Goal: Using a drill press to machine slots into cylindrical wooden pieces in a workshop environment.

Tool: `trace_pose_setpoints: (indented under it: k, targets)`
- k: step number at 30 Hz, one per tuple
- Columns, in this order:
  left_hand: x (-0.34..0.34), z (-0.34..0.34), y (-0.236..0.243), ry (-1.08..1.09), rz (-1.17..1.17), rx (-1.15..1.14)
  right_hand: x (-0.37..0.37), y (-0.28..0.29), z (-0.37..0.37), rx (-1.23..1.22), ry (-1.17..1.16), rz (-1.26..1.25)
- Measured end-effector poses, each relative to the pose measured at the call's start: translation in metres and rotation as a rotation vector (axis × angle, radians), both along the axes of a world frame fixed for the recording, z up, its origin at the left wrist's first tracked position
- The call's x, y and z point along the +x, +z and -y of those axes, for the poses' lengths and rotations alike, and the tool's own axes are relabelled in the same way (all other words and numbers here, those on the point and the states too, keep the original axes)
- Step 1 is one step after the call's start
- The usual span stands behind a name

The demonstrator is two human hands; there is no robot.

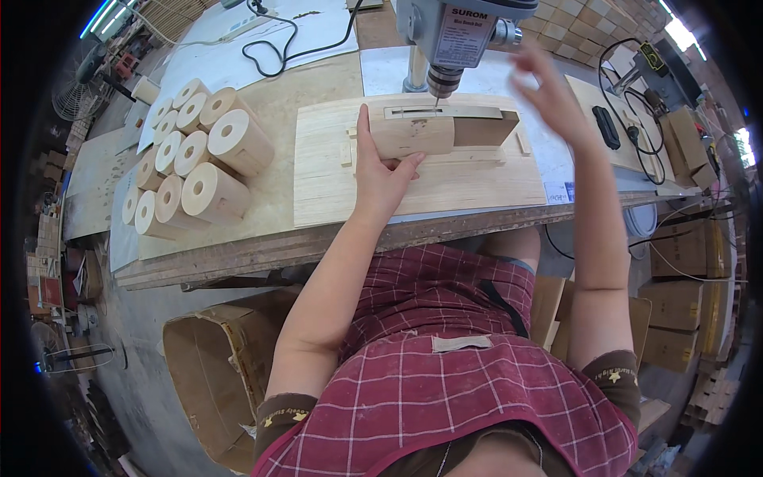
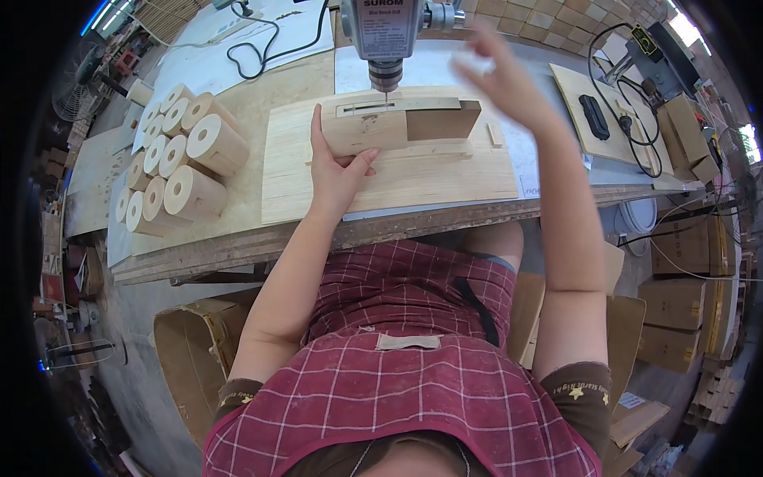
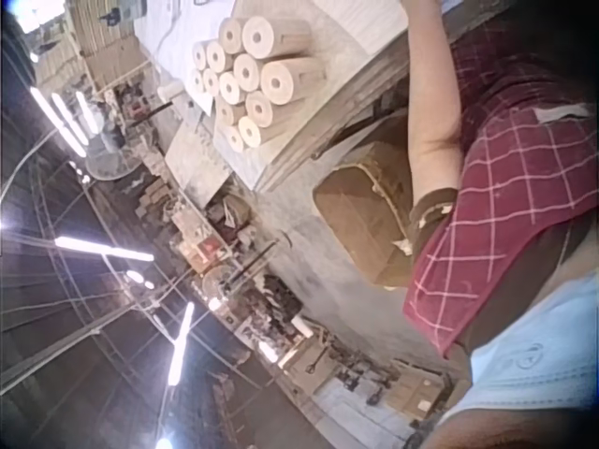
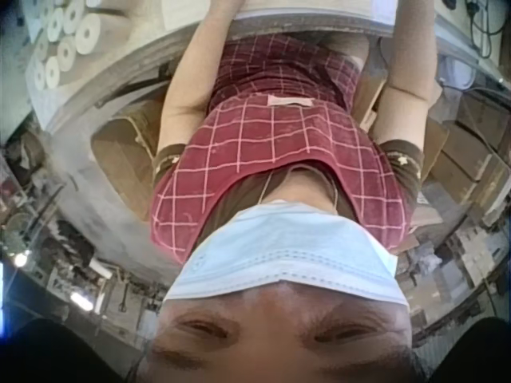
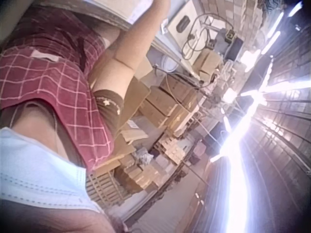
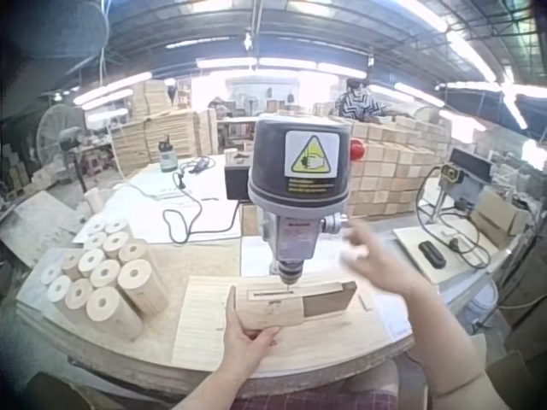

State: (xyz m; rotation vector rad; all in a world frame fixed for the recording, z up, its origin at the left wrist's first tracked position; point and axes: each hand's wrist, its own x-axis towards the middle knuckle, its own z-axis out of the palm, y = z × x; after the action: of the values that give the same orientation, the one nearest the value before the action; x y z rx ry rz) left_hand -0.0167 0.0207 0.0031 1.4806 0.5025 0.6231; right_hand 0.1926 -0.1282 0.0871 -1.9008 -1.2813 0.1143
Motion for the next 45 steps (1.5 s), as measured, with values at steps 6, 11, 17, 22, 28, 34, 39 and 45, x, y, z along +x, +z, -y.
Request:
trace_pose_setpoints:
  k: [6, 11, 17, 22, 28, 34, 39, 45]
  targets:
    - [0.001, 0.003, 0.0, 0.019, 0.012, 0.007, 0.02, 0.115, -0.038, 0.388, -0.206, 0.011]
    - [0.0, 0.003, 0.002, 0.037, -0.016, 0.013, 0.0, 0.146, -0.069, -0.016, -0.32, 0.103]
    - [0.001, 0.004, 0.0, 0.043, -0.001, 0.013, -0.026, 0.141, -0.057, 0.299, -0.372, 0.695]
    - [0.003, 0.004, -0.004, 0.064, -0.003, 0.083, -0.064, 0.133, -0.024, 0.154, -0.408, 0.553]
    - [0.003, 0.004, -0.006, 0.064, 0.001, 0.087, -0.079, 0.085, -0.002, -0.015, -0.453, 0.516]
    - [0.004, 0.005, -0.006, 0.071, 0.009, 0.085, -0.088, 0.038, 0.0, 0.359, -0.407, 0.42]
    - [0.003, 0.006, -0.003, 0.058, -0.022, 0.052, -0.09, 0.003, -0.011, 0.651, -0.351, 0.348]
    - [0.003, 0.006, -0.001, 0.056, -0.035, 0.051, -0.082, -0.027, -0.019, 0.731, -0.326, 0.411]
